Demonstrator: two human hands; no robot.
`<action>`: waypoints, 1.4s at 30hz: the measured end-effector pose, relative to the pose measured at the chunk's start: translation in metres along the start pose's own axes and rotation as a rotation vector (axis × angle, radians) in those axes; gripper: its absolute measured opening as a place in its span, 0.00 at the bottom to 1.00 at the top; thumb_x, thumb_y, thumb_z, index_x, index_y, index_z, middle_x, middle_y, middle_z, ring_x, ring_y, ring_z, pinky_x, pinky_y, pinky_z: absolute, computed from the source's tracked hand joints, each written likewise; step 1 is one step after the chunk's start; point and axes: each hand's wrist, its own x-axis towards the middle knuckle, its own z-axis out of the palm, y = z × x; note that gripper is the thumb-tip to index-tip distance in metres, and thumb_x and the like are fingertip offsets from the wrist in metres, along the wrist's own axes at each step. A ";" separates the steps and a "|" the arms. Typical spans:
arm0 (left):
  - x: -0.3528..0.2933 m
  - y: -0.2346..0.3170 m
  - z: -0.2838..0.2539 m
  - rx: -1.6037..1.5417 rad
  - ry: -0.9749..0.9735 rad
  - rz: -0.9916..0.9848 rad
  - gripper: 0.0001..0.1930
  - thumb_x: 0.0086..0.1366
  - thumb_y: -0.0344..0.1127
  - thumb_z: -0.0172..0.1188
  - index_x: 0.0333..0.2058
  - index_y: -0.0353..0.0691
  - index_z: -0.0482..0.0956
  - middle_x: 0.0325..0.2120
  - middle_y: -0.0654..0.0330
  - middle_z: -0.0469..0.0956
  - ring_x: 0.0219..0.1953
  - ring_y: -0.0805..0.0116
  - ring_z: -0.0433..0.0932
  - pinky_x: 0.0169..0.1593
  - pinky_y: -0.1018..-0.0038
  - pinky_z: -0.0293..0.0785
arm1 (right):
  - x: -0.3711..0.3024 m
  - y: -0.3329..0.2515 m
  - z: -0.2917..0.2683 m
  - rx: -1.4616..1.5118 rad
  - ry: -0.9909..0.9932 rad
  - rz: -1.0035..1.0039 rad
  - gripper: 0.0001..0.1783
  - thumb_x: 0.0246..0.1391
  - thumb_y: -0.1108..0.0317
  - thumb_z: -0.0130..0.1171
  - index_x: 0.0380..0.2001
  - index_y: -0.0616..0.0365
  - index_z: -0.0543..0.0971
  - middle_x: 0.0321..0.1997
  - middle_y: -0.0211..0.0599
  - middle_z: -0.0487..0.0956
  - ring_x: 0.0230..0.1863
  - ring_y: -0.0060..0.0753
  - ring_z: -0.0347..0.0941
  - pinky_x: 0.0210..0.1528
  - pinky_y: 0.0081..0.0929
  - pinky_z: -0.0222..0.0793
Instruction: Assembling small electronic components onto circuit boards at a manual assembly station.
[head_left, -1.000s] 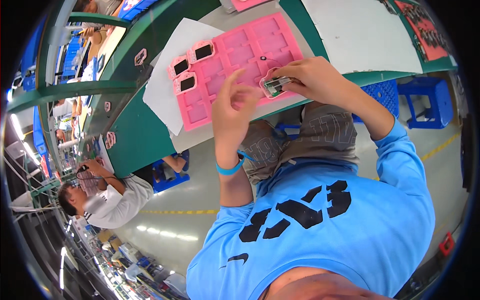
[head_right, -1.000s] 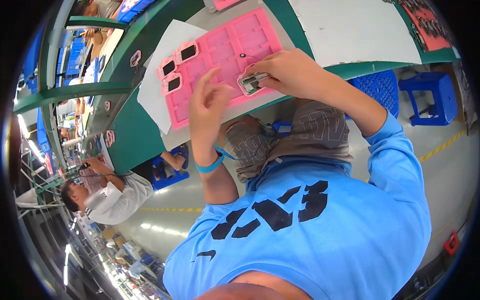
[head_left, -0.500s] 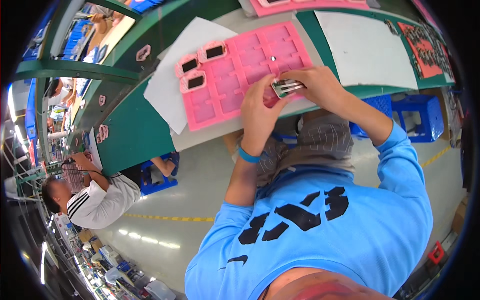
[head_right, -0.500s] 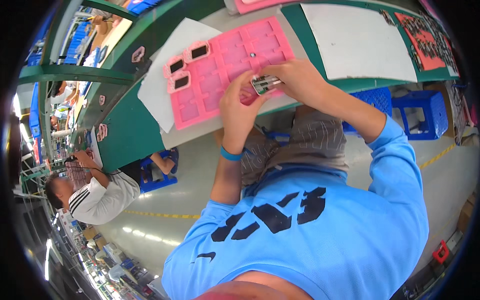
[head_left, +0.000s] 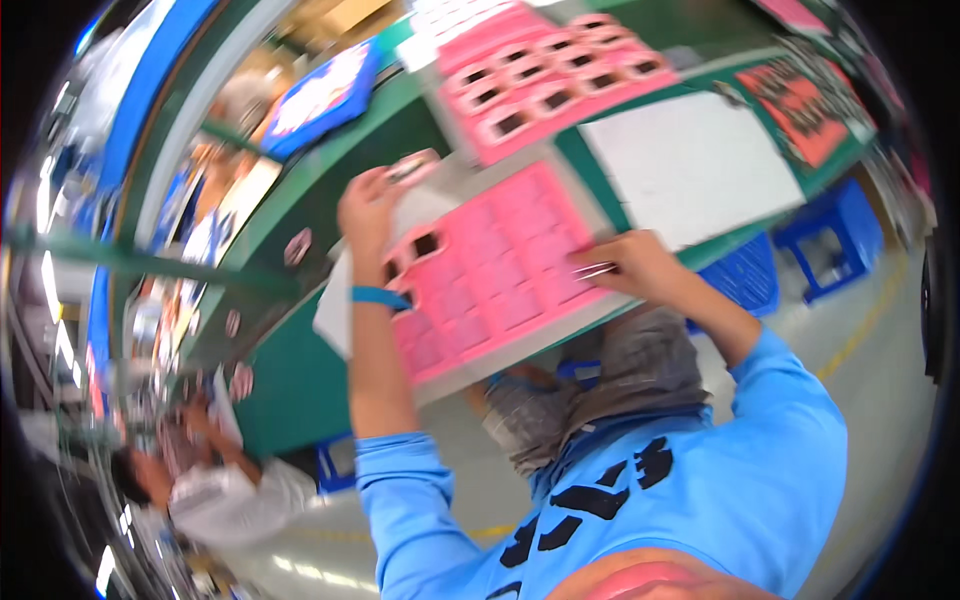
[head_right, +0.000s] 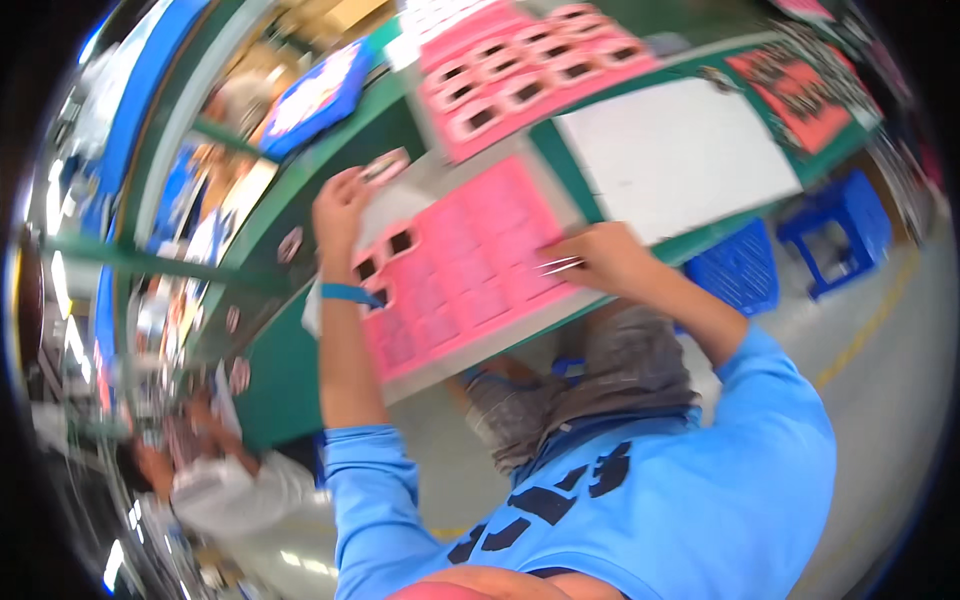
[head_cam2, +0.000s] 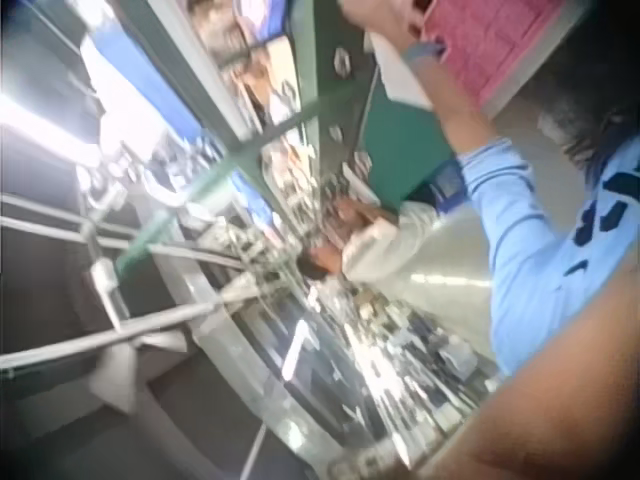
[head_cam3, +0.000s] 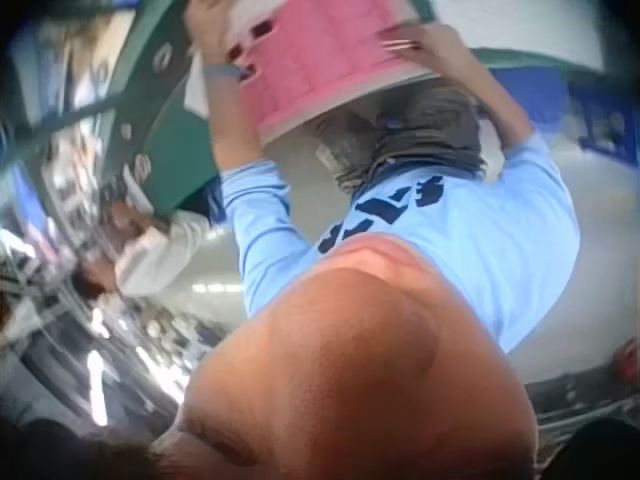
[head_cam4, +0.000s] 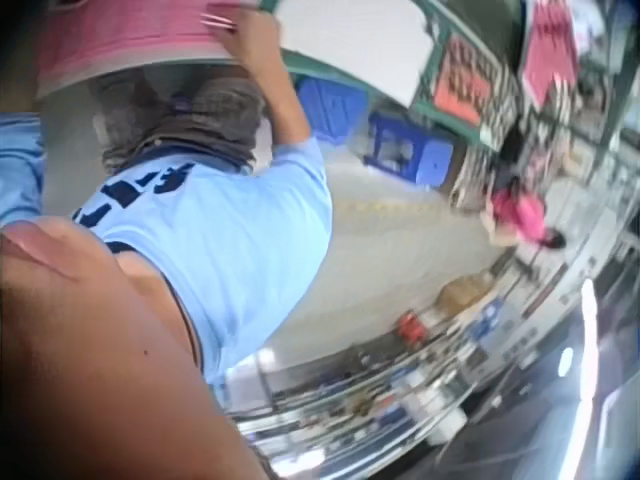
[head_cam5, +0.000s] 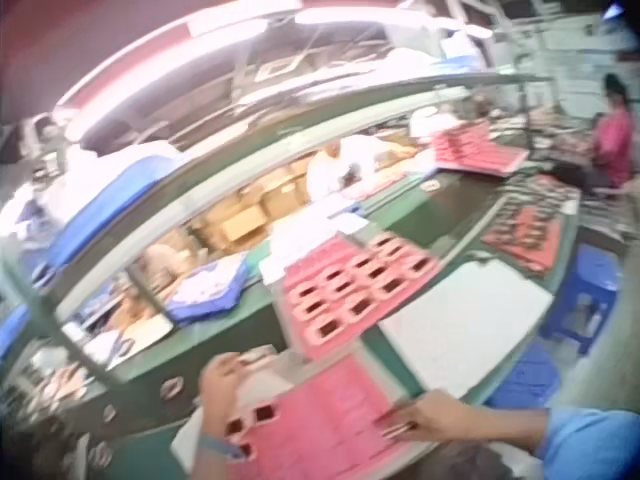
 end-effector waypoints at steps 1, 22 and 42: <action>0.029 -0.020 0.003 -0.039 -0.048 0.034 0.21 0.60 0.37 0.76 0.52 0.40 0.87 0.47 0.59 0.89 0.42 0.63 0.86 0.48 0.69 0.80 | 0.002 0.004 0.003 0.017 0.005 -0.016 0.22 0.53 0.67 0.73 0.53 0.50 0.90 0.41 0.35 0.91 0.35 0.39 0.85 0.41 0.34 0.78; -0.155 0.066 -0.059 0.188 -0.255 0.070 0.25 0.62 0.32 0.68 0.60 0.38 0.83 0.53 0.53 0.85 0.52 0.54 0.81 0.55 0.66 0.78 | 0.021 0.268 -0.236 -0.542 0.519 0.580 0.13 0.59 0.61 0.63 0.35 0.60 0.87 0.32 0.45 0.86 0.30 0.47 0.81 0.33 0.48 0.78; -0.247 0.010 -0.053 0.360 0.061 -0.227 0.37 0.62 0.51 0.74 0.64 0.32 0.80 0.57 0.44 0.85 0.57 0.48 0.83 0.64 0.60 0.74 | 0.032 0.012 0.025 0.740 0.024 0.390 0.12 0.72 0.58 0.58 0.42 0.56 0.80 0.25 0.27 0.82 0.23 0.23 0.72 0.26 0.22 0.65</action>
